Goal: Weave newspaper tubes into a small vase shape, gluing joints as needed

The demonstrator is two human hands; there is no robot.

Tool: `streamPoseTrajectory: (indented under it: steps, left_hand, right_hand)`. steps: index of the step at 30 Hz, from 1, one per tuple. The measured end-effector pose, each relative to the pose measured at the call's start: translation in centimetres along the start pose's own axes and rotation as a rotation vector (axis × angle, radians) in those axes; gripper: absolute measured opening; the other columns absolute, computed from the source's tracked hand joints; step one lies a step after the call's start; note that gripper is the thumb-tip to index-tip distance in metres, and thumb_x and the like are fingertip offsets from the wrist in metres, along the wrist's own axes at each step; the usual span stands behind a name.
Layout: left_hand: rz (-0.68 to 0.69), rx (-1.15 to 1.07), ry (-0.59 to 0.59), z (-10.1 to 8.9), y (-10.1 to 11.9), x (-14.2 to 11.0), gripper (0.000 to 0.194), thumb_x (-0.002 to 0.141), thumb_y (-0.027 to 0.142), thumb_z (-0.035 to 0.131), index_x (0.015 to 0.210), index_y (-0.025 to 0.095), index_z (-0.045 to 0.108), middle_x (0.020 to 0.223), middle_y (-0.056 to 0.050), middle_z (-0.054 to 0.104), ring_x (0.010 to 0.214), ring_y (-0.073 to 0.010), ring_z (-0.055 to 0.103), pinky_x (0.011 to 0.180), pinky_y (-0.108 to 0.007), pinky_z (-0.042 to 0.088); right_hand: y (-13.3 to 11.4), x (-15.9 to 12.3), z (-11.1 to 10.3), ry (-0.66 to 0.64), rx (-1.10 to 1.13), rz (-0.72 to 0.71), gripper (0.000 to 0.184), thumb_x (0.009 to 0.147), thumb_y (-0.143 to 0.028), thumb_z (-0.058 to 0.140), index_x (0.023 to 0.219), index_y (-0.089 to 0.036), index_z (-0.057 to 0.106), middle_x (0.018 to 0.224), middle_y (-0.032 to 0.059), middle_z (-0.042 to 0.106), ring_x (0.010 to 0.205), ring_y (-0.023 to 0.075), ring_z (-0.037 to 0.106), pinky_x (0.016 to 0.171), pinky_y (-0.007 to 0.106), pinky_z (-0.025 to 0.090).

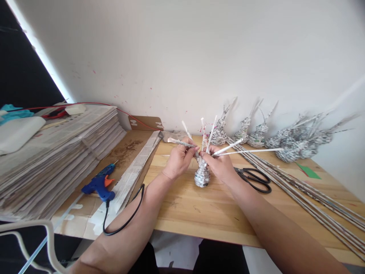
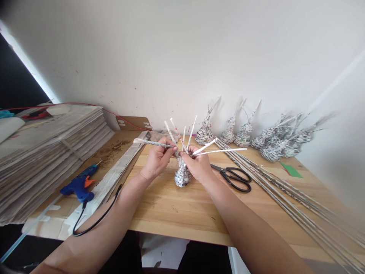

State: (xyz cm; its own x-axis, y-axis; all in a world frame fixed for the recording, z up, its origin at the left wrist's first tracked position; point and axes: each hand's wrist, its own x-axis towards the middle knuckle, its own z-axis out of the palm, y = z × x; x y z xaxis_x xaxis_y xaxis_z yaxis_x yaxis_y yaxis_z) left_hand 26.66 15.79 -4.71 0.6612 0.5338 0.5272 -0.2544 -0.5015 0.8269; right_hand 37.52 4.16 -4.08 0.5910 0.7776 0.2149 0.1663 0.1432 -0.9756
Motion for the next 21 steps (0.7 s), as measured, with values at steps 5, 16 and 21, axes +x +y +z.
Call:
streamPoseTrajectory:
  steps: [5, 16, 21]
  left_hand:
    - [-0.136, -0.079, -0.041, 0.22, -0.41, 0.02, 0.019, 0.093, 0.037, 0.056, 0.092, 0.019, 0.051, 0.068, 0.003, 0.058, 0.056, -0.0092, 0.058, 0.054, -0.020, 0.051]
    - [-0.202, -0.168, -0.126, -0.19, 0.29, 0.50, 0.023, 0.073, 0.031, 0.080, 0.078, 0.014, 0.065, 0.074, -0.002, 0.067, 0.067, -0.0113, 0.061, 0.063, -0.023, 0.050]
    - [-0.116, -0.271, -0.089, 0.08, 0.17, 0.42, 0.027, 0.069, 0.034, 0.084, 0.071, 0.013, 0.067, 0.072, -0.003, 0.068, 0.068, -0.0130, 0.063, 0.068, -0.027, 0.051]
  right_hand:
    - [0.05, -0.01, 0.01, -0.021, 0.015, 0.036, 0.023, 0.074, -0.038, 0.072, 0.071, -0.020, 0.058, 0.056, -0.0038, 0.056, 0.051, 0.0122, 0.049, 0.050, 0.027, 0.038]
    - [-0.16, 0.22, -0.05, 0.053, 0.135, 0.109, 0.026, 0.071, -0.040, 0.073, 0.067, -0.019, 0.059, 0.054, -0.0027, 0.054, 0.051, 0.0125, 0.049, 0.048, 0.027, 0.038]
    - [-0.21, 0.30, 0.04, 0.082, 0.160, 0.106, 0.025, 0.071, -0.039, 0.073, 0.067, -0.020, 0.058, 0.054, -0.0029, 0.055, 0.051, 0.0127, 0.050, 0.048, 0.027, 0.038]
